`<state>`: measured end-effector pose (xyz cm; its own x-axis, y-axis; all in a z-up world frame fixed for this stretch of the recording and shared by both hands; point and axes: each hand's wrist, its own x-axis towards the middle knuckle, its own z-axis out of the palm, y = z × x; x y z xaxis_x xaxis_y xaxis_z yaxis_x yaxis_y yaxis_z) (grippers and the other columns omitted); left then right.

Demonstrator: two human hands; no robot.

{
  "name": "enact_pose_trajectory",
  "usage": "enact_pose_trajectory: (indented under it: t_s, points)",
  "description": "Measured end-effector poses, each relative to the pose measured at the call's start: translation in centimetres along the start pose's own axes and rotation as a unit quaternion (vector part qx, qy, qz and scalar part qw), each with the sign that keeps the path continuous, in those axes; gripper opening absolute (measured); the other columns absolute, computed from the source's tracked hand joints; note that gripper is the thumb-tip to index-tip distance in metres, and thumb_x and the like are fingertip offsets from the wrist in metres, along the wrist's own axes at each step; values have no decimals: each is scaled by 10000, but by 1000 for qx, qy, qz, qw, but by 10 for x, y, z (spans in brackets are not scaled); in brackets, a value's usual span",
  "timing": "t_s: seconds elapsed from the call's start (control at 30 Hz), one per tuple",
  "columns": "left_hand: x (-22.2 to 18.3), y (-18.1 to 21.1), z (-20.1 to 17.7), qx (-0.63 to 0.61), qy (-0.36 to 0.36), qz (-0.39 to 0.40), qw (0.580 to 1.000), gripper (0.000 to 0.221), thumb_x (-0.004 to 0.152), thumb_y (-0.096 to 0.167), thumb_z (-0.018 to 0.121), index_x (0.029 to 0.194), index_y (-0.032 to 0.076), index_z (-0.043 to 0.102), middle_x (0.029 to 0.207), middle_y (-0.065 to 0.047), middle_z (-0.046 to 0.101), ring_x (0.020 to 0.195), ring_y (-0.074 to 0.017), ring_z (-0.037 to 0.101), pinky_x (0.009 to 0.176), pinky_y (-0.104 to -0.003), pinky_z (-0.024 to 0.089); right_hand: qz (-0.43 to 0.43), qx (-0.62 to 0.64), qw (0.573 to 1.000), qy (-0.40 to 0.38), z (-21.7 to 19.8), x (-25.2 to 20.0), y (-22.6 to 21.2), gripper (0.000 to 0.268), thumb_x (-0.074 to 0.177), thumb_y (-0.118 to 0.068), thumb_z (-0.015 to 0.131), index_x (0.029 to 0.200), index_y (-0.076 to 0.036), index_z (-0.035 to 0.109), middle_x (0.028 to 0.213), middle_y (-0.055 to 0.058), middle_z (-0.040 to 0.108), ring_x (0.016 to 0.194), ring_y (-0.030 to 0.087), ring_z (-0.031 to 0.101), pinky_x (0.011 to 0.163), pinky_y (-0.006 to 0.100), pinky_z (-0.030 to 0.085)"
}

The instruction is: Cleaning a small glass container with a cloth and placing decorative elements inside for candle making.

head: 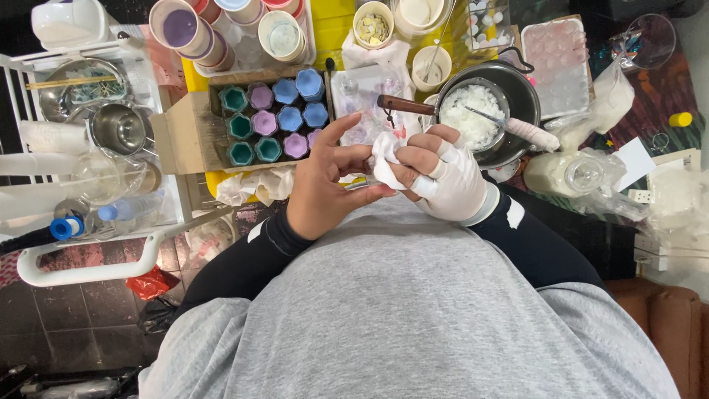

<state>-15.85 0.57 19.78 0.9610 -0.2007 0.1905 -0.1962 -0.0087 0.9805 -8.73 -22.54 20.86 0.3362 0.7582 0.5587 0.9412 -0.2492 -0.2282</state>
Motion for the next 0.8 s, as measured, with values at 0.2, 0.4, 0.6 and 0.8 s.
enact_pose_trajectory:
  t_s: [0.2,0.4,0.6,0.8]
  points:
    - [-2,2,5,1,6,20,1000,975,900,-8,874,1580,45,177,1262,-164,721,1162,-194,723,1080,-357,612,10,-31,999,-1,-5,1,-7,420,724,-119,796,1134,-81,715,1111,43,607,1050,269,626,969,469,470]
    - [-5,7,7,51,26,47,997,987,866,25,913,1565,62,216,1269,-172,721,1158,-195,723,1049,-341,617,45,12,999,17,-4,3,-12,329,780,-101,805,1089,-106,691,1087,38,605,1047,279,623,974,485,474]
    - [-7,13,4,78,30,28,996,967,831,65,943,1542,53,288,1209,-143,734,1121,-182,734,1015,-328,624,76,188,978,39,6,0,-9,357,777,-34,826,1099,-110,692,1081,79,568,1009,316,574,930,428,476]
    - [-12,3,9,50,35,55,997,1009,813,67,953,1556,66,270,1256,-156,713,1179,-199,720,1084,-355,608,126,305,943,34,13,-7,-7,275,820,2,819,986,-153,665,1046,0,556,1009,258,589,945,396,484]
